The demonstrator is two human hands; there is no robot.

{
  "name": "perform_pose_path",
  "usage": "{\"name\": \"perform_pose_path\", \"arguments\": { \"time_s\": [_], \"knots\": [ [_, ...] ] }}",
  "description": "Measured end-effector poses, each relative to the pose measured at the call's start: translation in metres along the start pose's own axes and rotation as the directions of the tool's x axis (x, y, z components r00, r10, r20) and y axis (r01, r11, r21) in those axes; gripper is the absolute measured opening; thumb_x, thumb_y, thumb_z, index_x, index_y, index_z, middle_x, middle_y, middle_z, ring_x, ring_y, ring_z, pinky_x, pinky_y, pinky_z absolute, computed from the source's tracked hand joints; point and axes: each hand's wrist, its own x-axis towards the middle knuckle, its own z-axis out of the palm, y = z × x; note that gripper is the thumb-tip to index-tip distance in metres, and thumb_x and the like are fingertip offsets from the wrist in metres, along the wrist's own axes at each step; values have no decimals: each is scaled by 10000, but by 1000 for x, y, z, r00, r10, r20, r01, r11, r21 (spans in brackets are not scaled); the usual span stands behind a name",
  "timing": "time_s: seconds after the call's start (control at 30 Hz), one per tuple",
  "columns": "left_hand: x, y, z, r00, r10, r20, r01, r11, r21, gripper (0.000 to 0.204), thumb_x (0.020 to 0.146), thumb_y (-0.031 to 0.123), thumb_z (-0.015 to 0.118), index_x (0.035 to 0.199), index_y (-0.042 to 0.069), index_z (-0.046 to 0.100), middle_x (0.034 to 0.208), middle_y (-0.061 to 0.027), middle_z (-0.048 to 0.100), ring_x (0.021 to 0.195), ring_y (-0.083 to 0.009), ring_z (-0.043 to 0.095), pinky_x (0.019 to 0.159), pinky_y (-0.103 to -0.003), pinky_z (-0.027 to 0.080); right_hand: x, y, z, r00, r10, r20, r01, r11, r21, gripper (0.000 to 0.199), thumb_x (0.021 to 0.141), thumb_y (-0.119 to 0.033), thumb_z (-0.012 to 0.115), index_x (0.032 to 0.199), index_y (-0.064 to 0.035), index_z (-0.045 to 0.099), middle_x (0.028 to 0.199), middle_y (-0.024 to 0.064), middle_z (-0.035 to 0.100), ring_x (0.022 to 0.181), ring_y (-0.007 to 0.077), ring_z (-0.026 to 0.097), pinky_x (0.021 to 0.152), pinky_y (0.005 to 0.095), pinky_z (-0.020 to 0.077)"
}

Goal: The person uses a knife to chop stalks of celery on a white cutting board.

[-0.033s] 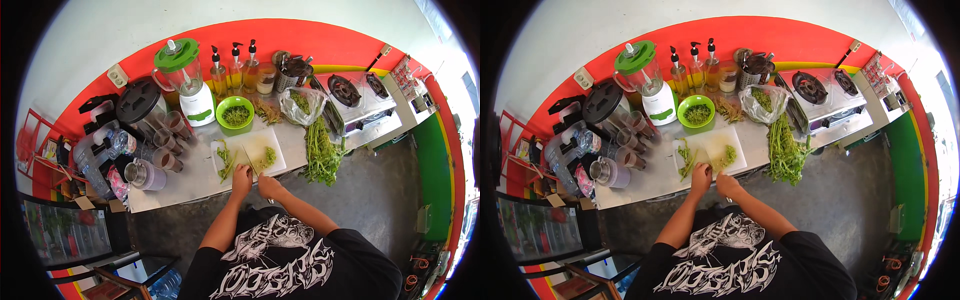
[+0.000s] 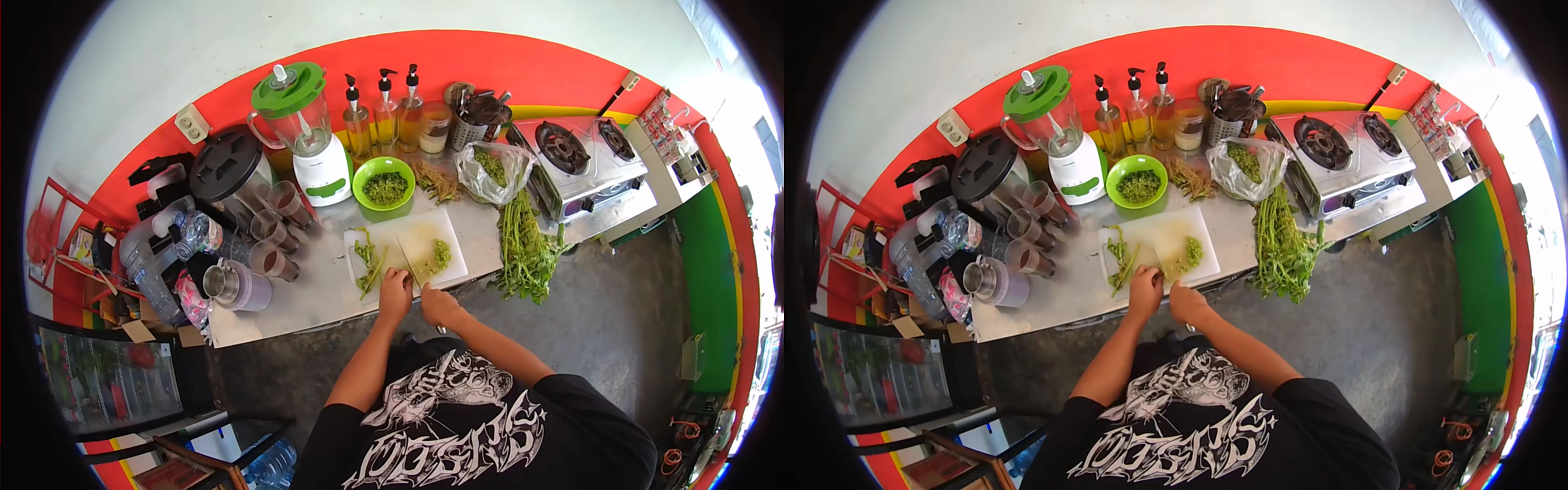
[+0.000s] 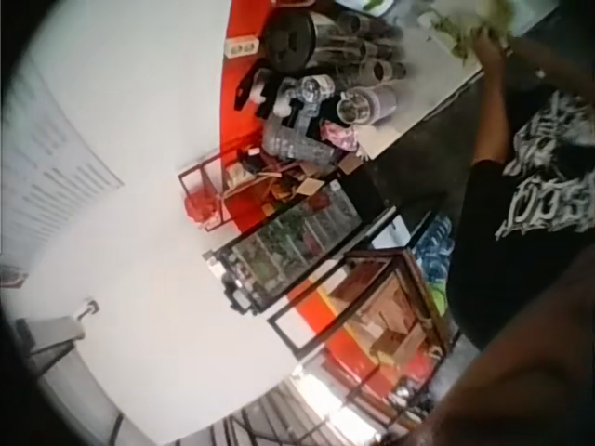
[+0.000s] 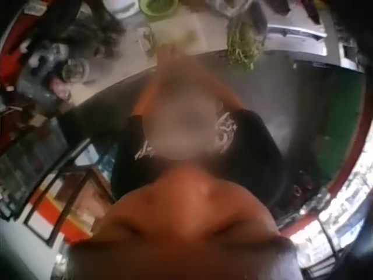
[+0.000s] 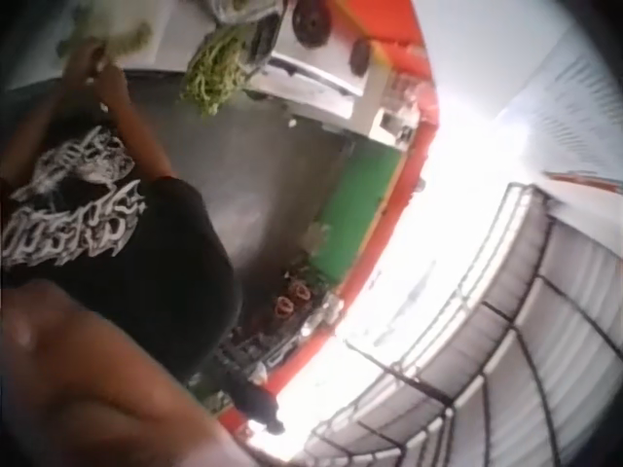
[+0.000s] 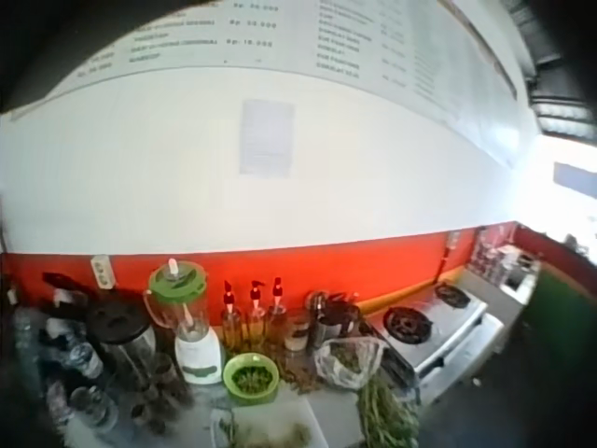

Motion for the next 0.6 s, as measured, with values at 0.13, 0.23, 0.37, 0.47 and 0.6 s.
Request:
{"name": "perform_pose_path", "arguments": {
  "time_s": [0.13,0.23,0.37,0.47,0.6],
  "knots": [
    [-4,2,1,999,-34,14,35,998,-53,76,848,18,630,912,-14,656,912,-186,573,837,-387,598,752,-449,486,5,-4,2,994,83,-72,-79,996,50,353,865,-113,630,1133,57,476,998,289,698,965,407,710,829,461,579],
    [-3,1,-1,998,58,11,-57,996,-68,80,848,9,627,918,-11,660,916,-182,578,842,-383,600,756,-442,491,11,-5,-13,996,71,-48,-68,997,45,377,854,-110,646,1140,62,471,1004,288,698,983,406,706,838,459,576],
    [-8,-6,3,999,42,-14,-43,996,-75,81,846,15,639,917,-13,667,904,-164,587,789,-335,620,715,-400,507,9,-5,-15,998,55,3,-55,998,4,366,856,-102,640,1132,63,466,1018,290,695,994,409,702,847,468,572],
    [-7,-9,5,998,35,-43,-38,997,-60,86,843,22,646,917,-15,671,888,-147,592,750,-293,634,690,-367,518,0,-4,-5,998,66,3,-66,996,67,323,868,-84,606,1115,70,467,1023,323,677,1016,457,675,877,504,546],
    [-5,-6,4,1000,-30,-4,30,999,-43,81,843,23,635,909,-16,658,921,-184,591,791,-372,612,727,-437,500,0,-7,4,996,84,-37,-83,996,37,342,867,-101,614,1129,63,467,1030,285,692,994,414,700,844,470,572]
  ]
}}
